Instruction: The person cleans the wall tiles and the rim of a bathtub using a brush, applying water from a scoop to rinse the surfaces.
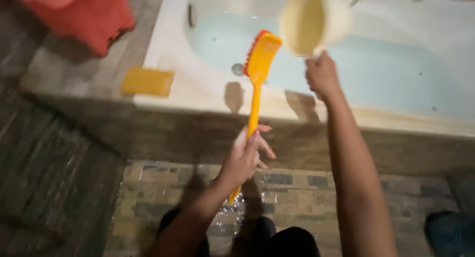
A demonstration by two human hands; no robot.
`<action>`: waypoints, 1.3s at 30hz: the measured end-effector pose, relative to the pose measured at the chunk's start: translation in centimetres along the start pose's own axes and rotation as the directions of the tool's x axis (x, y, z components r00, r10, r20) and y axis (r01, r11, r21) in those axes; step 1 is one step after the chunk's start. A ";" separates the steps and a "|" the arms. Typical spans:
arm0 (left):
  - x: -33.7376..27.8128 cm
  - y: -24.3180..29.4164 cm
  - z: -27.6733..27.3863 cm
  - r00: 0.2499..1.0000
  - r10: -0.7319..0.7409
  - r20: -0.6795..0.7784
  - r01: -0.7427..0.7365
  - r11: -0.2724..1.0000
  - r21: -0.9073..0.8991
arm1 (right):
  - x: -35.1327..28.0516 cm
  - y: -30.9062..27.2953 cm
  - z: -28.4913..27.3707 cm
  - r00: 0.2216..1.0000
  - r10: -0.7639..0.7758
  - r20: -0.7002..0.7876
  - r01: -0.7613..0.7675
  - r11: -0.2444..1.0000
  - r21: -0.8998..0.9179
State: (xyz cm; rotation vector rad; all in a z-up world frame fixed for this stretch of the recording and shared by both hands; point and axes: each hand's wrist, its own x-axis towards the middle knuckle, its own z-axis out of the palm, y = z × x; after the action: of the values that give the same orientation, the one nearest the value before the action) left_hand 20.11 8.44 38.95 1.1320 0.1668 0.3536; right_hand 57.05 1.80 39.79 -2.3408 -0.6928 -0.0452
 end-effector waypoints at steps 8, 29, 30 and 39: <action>6.9 3.9 0.3 0.977 -0.198 -0.076 0.174 0.953 -0.249 | 10.5 11.2 16.1 0.895 0.238 0.378 0.029 0.814 -0.580; 5.9 7.1 0.7 0.737 -0.603 -0.305 0.569 0.797 -0.202 | 3.8 -2.4 12.6 0.449 0.406 0.796 -0.889 0.289 0.354; 5.8 8.0 0.6 0.765 -0.580 -0.279 0.561 0.814 -0.154 | 3.5 -3.7 11.1 0.453 0.380 0.806 -0.890 0.248 0.383; 4.4 14.4 1.2 0.747 -0.660 -0.080 0.659 0.751 -0.049 | -5.6 -12.9 -8.1 0.543 0.380 0.749 -0.839 0.225 0.495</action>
State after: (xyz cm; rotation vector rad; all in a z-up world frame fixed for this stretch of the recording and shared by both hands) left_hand 21.86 14.41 52.72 0.9652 0.6319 -0.2344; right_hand 47.10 2.11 52.66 -1.4319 0.1819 1.0895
